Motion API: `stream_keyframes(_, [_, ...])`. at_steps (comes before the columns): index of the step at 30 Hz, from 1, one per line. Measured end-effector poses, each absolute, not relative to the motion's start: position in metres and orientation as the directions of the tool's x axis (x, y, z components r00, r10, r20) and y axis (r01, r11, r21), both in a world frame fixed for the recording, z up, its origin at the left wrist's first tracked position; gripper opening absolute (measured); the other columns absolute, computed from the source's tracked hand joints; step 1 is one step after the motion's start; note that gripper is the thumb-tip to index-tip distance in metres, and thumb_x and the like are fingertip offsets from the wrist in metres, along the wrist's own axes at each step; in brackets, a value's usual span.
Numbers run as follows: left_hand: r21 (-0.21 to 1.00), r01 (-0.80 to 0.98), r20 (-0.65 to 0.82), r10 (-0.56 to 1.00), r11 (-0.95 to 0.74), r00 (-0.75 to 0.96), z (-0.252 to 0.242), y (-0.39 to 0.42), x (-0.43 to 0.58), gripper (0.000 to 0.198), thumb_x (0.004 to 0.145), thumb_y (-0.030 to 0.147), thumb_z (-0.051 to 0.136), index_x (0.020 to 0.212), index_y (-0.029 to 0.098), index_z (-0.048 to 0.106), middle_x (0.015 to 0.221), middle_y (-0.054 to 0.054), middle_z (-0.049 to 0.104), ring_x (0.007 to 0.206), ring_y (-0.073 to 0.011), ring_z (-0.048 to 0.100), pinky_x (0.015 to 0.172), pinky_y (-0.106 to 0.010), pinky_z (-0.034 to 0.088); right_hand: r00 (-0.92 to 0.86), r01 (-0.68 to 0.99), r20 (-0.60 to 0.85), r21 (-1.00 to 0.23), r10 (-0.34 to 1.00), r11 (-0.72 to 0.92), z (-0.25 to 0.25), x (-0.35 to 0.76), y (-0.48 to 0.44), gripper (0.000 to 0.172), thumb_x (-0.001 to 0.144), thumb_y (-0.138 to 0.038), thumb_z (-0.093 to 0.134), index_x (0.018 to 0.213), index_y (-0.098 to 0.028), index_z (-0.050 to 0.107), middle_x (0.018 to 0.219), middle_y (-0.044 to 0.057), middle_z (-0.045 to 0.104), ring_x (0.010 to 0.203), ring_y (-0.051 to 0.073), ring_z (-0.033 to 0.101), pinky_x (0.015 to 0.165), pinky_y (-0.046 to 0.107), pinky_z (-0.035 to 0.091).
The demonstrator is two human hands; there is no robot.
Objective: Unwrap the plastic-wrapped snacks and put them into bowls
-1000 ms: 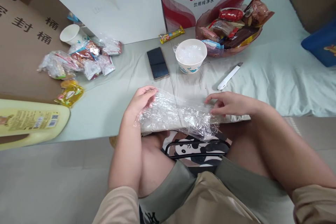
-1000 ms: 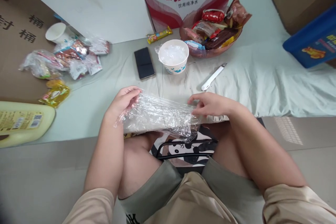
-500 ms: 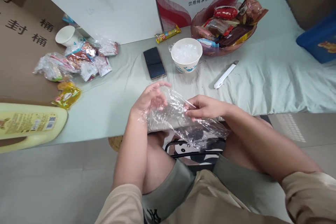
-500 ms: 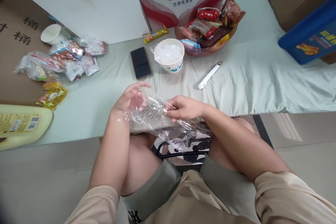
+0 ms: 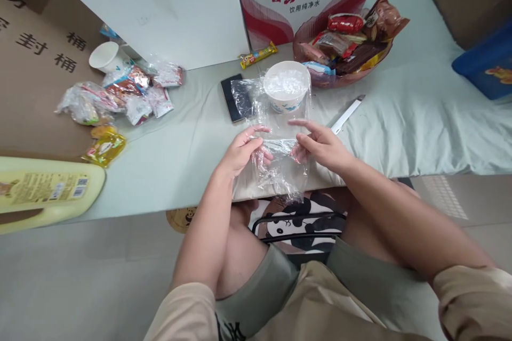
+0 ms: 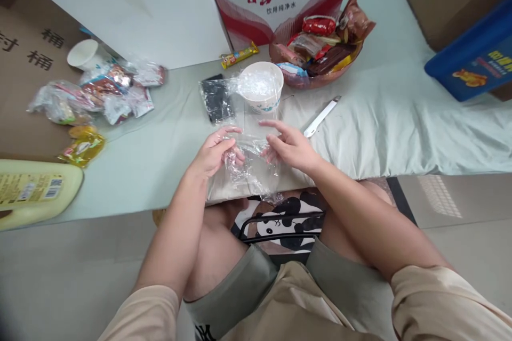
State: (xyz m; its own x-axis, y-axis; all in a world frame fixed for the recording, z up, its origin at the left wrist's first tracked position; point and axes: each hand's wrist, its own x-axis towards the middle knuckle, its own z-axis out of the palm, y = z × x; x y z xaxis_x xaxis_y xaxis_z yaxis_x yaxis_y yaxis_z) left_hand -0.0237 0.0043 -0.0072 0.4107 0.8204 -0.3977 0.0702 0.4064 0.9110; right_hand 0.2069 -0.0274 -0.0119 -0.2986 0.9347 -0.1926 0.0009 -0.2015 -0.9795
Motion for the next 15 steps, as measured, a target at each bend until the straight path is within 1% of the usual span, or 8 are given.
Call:
stream_keyframes(2, [0.918, -0.003, -0.363, 0.842, 0.397, 0.400, -0.002, 0.002, -0.031, 0.044, 0.078, 0.041, 0.073, 0.118, 0.025, 0.061, 0.054, 0.006, 0.063, 0.049, -0.0190, 0.066, 0.047, -0.029, 0.052, -0.333, -0.079, -0.135, -0.982, 0.933, -0.170, -0.011, 0.213, -0.030, 0.067, 0.092, -0.055, 0.063, 0.150, -0.028, 0.042, 0.076, -0.001, 0.072, 0.061, 0.017, 0.069, 0.057, 0.029, 0.055])
stream_keyframes(3, [0.919, -0.034, -0.350, 0.852, 0.393, 0.389, 0.000, 0.001, -0.034, 0.040, 0.076, 0.041, 0.073, 0.112, 0.026, 0.063, 0.052, 0.006, 0.060, 0.049, -0.0193, 0.066, 0.047, -0.029, 0.052, -0.358, -0.116, -0.107, -0.981, 0.928, -0.158, -0.010, 0.215, -0.031, 0.062, 0.092, -0.054, 0.062, 0.146, -0.030, 0.046, 0.080, 0.000, 0.073, 0.063, 0.017, 0.069, 0.059, 0.030, 0.056])
stream_keyframes(6, [0.916, -0.087, -0.332, 0.862, 0.392, 0.384, 0.002, 0.000, -0.041, 0.024, 0.070, 0.040, 0.073, 0.083, 0.021, 0.066, 0.055, 0.001, 0.063, 0.054, -0.0203, 0.067, 0.050, -0.033, 0.054, -0.450, -0.142, -0.042, -0.983, 0.892, -0.118, -0.008, 0.220, -0.031, 0.029, 0.091, -0.047, 0.060, 0.106, -0.024, 0.068, 0.086, 0.004, 0.074, 0.070, 0.018, 0.069, 0.068, 0.035, 0.058])
stream_keyframes(8, [0.913, -0.077, -0.334, 0.843, 0.400, 0.422, -0.001, 0.004, -0.042, 0.028, 0.069, 0.046, 0.068, 0.069, 0.018, 0.066, 0.061, -0.005, 0.067, 0.058, -0.0216, 0.068, 0.055, -0.037, 0.056, -0.484, -0.081, -0.036, -0.993, 0.874, -0.086, -0.009, 0.221, -0.028, 0.026, 0.089, -0.040, 0.055, 0.083, -0.019, 0.068, 0.087, 0.008, 0.072, 0.079, 0.021, 0.069, 0.075, 0.038, 0.059])
stream_keyframes(9, [0.916, -0.051, -0.337, 0.834, 0.397, 0.438, -0.004, 0.007, -0.042, 0.036, 0.072, 0.051, 0.064, 0.064, 0.017, 0.066, 0.062, -0.008, 0.068, 0.059, -0.0217, 0.068, 0.057, -0.037, 0.056, -0.476, -0.040, -0.049, -0.996, 0.878, -0.078, -0.010, 0.220, -0.026, 0.027, 0.089, -0.038, 0.052, 0.078, -0.018, 0.067, 0.092, 0.011, 0.071, 0.086, 0.023, 0.069, 0.078, 0.039, 0.059])
stream_keyframes(11, [0.940, 0.038, -0.326, 0.855, 0.340, 0.403, -0.011, 0.012, -0.040, 0.048, 0.078, 0.060, 0.057, 0.058, 0.017, 0.065, 0.062, -0.009, 0.068, 0.060, -0.0198, 0.066, 0.061, -0.035, 0.054, -0.377, 0.020, -0.088, -0.996, 0.922, -0.087, -0.015, 0.218, -0.022, 0.027, 0.090, -0.039, 0.049, 0.087, -0.018, 0.066, 0.110, 0.014, 0.068, 0.099, 0.025, 0.068, 0.079, 0.039, 0.059])
stream_keyframes(13, [0.964, 0.150, -0.257, 0.915, 0.220, 0.310, -0.016, 0.014, -0.037, 0.044, 0.078, 0.057, 0.064, 0.059, 0.017, 0.063, 0.065, -0.007, 0.068, 0.062, -0.0162, 0.064, 0.063, -0.031, 0.052, -0.244, 0.060, -0.136, -0.990, 0.960, -0.126, -0.022, 0.214, -0.020, 0.035, 0.090, -0.043, 0.054, 0.115, -0.020, 0.060, 0.129, 0.015, 0.061, 0.099, 0.023, 0.069, 0.077, 0.037, 0.059])
stream_keyframes(15, [0.974, 0.193, -0.165, 0.956, 0.119, 0.244, -0.019, 0.013, -0.033, 0.028, 0.073, 0.044, 0.076, 0.073, 0.018, 0.063, 0.077, -0.003, 0.071, 0.069, -0.0140, 0.065, 0.067, -0.027, 0.051, -0.173, 0.094, -0.165, -0.984, 0.971, -0.151, -0.029, 0.211, -0.020, 0.066, 0.084, -0.043, 0.066, 0.142, -0.026, 0.039, 0.132, 0.013, 0.058, 0.088, 0.019, 0.069, 0.074, 0.036, 0.060])
